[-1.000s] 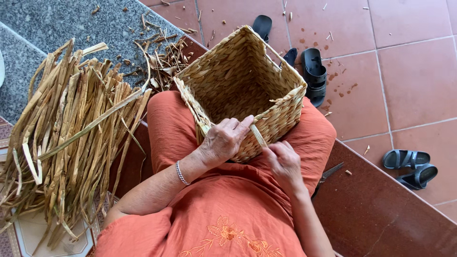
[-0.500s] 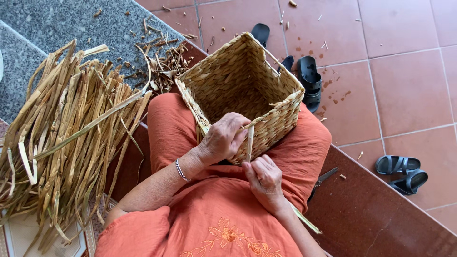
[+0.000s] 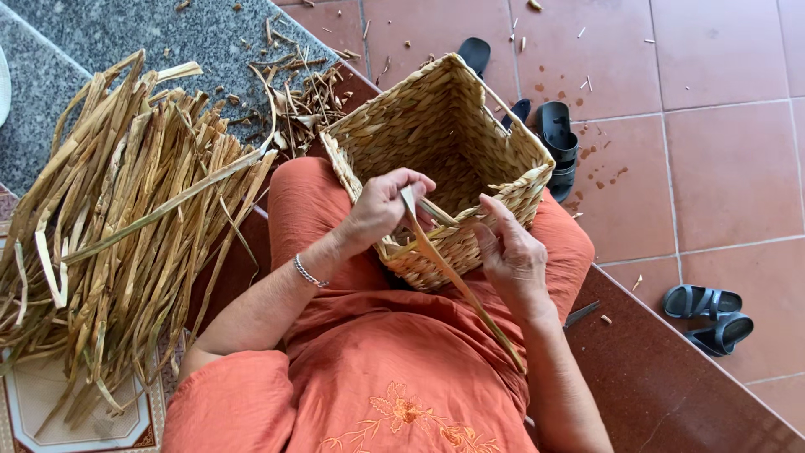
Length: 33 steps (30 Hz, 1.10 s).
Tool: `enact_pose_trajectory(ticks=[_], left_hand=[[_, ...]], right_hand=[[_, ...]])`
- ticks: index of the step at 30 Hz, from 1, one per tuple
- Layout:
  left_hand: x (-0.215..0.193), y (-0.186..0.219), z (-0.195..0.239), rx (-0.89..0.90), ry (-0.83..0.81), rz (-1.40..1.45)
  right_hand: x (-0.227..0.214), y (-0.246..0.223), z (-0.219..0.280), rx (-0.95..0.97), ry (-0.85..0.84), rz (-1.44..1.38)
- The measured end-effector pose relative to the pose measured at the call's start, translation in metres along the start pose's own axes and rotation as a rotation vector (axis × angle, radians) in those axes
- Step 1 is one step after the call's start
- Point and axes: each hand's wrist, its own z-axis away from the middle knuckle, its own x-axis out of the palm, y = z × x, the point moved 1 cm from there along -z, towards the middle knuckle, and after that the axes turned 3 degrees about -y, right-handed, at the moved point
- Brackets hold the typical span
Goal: The person weaves a rectangular basket using dried palm leaves. They interlace the leaves into the basket's rim, trim excess material with scissors, and continue weaving to reinforce the structure.
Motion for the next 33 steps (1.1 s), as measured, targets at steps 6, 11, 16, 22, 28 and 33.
enact_pose_trajectory(ticks=[6,11,16,22,28,33], left_hand=[[-0.090,0.033,-0.011,-0.160,0.300,0.405],[-0.155,0.035,-0.003,0.003,0.486,0.456],[-0.197,0.021,-0.003,0.122,0.652,0.360],[-0.213,0.027,0.002,0.176,0.859,0.114],[-0.220,0.038,0.016,0.184,0.645,-0.316],[-0.252,0.029,0.038,0.125,0.526,-1.372]], right_hand=[[0.001,0.012,-0.003,0.189,-0.094,-0.074],[0.027,0.016,0.021,-0.113,0.025,0.076],[0.034,-0.008,0.038,-0.125,0.036,0.229],[0.032,-0.012,0.031,-0.154,0.031,0.307],[0.038,0.000,0.040,-0.121,0.013,0.271],[0.039,-0.003,0.044,-0.168,0.003,0.341]])
